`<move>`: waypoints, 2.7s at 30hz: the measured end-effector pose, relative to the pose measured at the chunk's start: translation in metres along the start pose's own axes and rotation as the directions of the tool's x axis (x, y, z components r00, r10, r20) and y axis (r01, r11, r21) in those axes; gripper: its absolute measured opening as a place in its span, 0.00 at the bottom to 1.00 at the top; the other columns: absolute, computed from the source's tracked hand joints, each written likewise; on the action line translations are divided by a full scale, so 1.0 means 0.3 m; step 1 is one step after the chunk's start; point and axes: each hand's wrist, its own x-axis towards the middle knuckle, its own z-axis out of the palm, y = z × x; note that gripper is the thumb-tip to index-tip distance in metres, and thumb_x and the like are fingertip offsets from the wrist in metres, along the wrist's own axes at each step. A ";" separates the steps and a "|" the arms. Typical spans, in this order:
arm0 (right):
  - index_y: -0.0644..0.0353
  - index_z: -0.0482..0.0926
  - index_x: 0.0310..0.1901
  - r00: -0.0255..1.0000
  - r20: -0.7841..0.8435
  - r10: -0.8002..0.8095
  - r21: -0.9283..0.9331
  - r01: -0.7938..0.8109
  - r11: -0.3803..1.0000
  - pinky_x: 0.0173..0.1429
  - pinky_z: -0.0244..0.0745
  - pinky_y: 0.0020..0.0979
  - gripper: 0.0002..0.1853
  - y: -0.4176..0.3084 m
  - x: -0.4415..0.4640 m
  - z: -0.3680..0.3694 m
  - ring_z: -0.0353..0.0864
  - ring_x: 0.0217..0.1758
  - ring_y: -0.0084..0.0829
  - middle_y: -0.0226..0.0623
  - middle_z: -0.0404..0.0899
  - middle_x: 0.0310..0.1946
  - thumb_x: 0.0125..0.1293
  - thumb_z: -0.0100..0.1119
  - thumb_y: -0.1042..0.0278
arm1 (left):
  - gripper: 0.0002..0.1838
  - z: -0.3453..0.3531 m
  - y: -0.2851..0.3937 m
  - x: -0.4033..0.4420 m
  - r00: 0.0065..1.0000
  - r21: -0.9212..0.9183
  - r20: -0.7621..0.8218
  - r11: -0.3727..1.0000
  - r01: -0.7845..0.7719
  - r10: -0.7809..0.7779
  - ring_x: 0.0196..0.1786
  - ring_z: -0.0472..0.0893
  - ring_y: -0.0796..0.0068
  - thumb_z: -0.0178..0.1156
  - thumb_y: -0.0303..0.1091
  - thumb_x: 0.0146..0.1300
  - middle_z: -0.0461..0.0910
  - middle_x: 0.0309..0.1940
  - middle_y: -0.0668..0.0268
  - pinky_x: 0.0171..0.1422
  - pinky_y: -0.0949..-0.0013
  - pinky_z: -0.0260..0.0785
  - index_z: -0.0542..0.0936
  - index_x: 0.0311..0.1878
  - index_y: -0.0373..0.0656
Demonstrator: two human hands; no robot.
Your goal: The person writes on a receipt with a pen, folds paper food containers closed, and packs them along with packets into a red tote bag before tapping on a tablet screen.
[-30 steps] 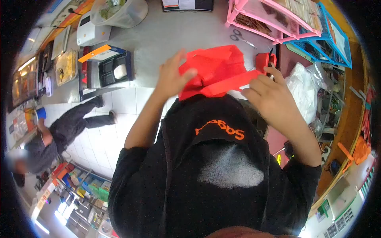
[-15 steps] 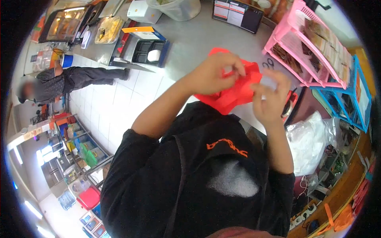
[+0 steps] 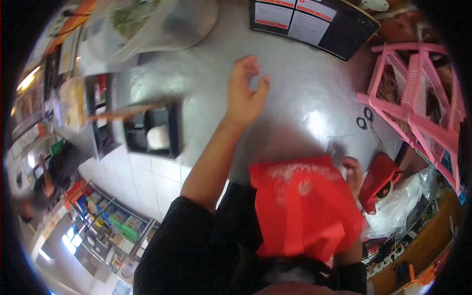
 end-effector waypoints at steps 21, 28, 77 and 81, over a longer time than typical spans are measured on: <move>0.64 0.77 0.35 0.945 -0.046 -0.325 -0.628 0.226 0.745 0.38 0.64 0.41 0.23 0.220 -0.047 0.086 0.71 0.33 0.43 0.43 0.75 0.29 0.71 0.49 0.48 | 0.31 0.189 -0.161 0.170 0.964 0.149 0.167 0.961 -0.233 0.207 0.39 0.75 0.74 0.65 0.26 0.60 0.77 0.35 0.63 0.49 0.71 0.68 0.65 0.66 0.32; 0.61 0.79 0.35 0.953 -0.020 -0.301 -0.661 0.214 0.720 0.39 0.65 0.42 0.24 0.214 -0.043 0.080 0.71 0.33 0.42 0.42 0.75 0.28 0.72 0.48 0.45 | 0.37 0.198 -0.156 0.183 0.960 0.260 0.158 0.928 -0.267 0.232 0.35 0.75 0.71 0.65 0.32 0.56 0.76 0.32 0.68 0.43 0.63 0.61 0.67 0.70 0.37; 0.62 0.77 0.46 0.860 -0.492 0.134 0.269 0.005 0.963 0.48 0.73 0.29 0.13 0.031 -0.669 -0.162 0.76 0.40 0.25 0.33 0.78 0.34 0.75 0.54 0.59 | 0.46 -0.172 0.486 -0.238 0.477 0.138 0.868 0.990 0.029 -0.135 0.68 0.71 0.55 0.44 0.72 0.67 0.73 0.64 0.49 0.71 0.59 0.62 0.68 0.68 0.35; 0.64 0.77 0.44 0.765 -0.625 0.156 0.090 -0.129 0.988 0.42 0.71 0.25 0.09 0.049 -1.331 -0.170 0.72 0.35 0.23 0.32 0.76 0.34 0.74 0.51 0.68 | 0.50 -0.179 0.626 -0.329 0.463 0.206 0.855 0.972 0.110 -0.233 0.66 0.73 0.49 0.50 0.72 0.64 0.72 0.63 0.41 0.70 0.59 0.64 0.67 0.67 0.30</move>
